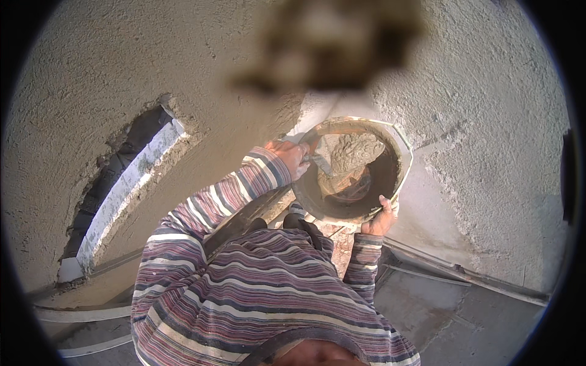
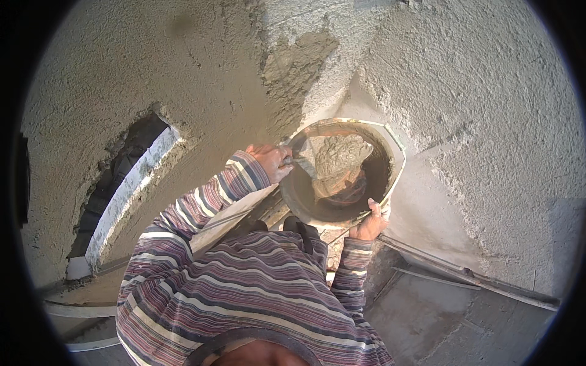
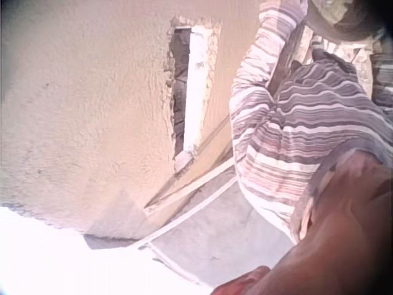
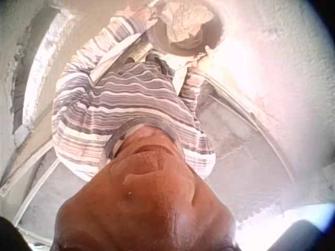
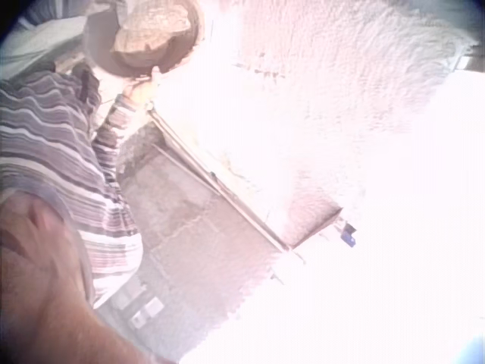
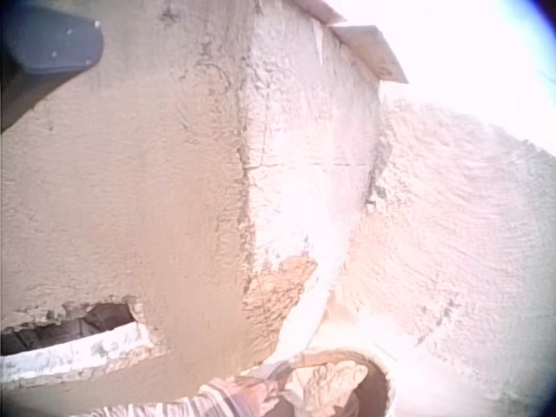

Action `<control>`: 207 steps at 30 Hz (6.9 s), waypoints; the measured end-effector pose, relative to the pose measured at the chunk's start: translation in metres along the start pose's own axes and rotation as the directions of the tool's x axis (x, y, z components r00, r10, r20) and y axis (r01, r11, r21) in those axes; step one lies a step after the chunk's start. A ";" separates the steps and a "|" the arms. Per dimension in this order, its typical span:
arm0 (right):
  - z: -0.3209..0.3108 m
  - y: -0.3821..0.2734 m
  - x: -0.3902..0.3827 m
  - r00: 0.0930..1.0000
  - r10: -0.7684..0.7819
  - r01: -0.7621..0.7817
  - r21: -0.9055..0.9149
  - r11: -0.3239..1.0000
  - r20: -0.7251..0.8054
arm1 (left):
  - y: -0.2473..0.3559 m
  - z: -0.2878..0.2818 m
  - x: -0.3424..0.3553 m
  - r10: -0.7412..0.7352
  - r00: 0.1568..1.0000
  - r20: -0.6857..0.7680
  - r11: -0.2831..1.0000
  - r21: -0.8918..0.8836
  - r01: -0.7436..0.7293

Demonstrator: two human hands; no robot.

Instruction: The person uses a trowel to apply mortar from a bucket onto a concrete wall and then smooths it while standing on a scaffold.

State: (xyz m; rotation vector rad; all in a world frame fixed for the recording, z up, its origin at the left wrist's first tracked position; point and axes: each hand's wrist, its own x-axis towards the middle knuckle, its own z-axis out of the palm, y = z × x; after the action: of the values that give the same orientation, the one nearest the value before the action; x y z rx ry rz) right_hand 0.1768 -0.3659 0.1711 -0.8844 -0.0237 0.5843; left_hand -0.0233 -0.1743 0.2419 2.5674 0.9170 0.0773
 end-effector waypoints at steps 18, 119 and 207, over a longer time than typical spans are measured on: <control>-0.120 -0.021 -0.002 0.925 -0.240 0.159 -0.274 0.949 -0.293 | -0.068 -0.133 0.063 -0.552 0.831 0.070 0.683 -0.534 0.498; -0.078 -0.002 0.046 0.989 0.149 -0.138 -0.372 0.918 0.000 | -0.056 -0.130 -0.091 -0.461 0.745 -0.483 0.821 0.086 0.564; 0.013 0.004 0.014 0.954 0.034 0.133 -0.518 0.845 0.299 | -0.008 0.099 -0.119 -0.187 0.971 -0.147 0.975 0.091 0.202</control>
State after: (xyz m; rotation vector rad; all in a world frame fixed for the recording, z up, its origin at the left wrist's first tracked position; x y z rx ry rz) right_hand 0.1837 -0.3475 0.1738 -1.3266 -0.5073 0.6707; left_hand -0.1026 -0.2785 0.1581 2.5779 1.2523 0.1552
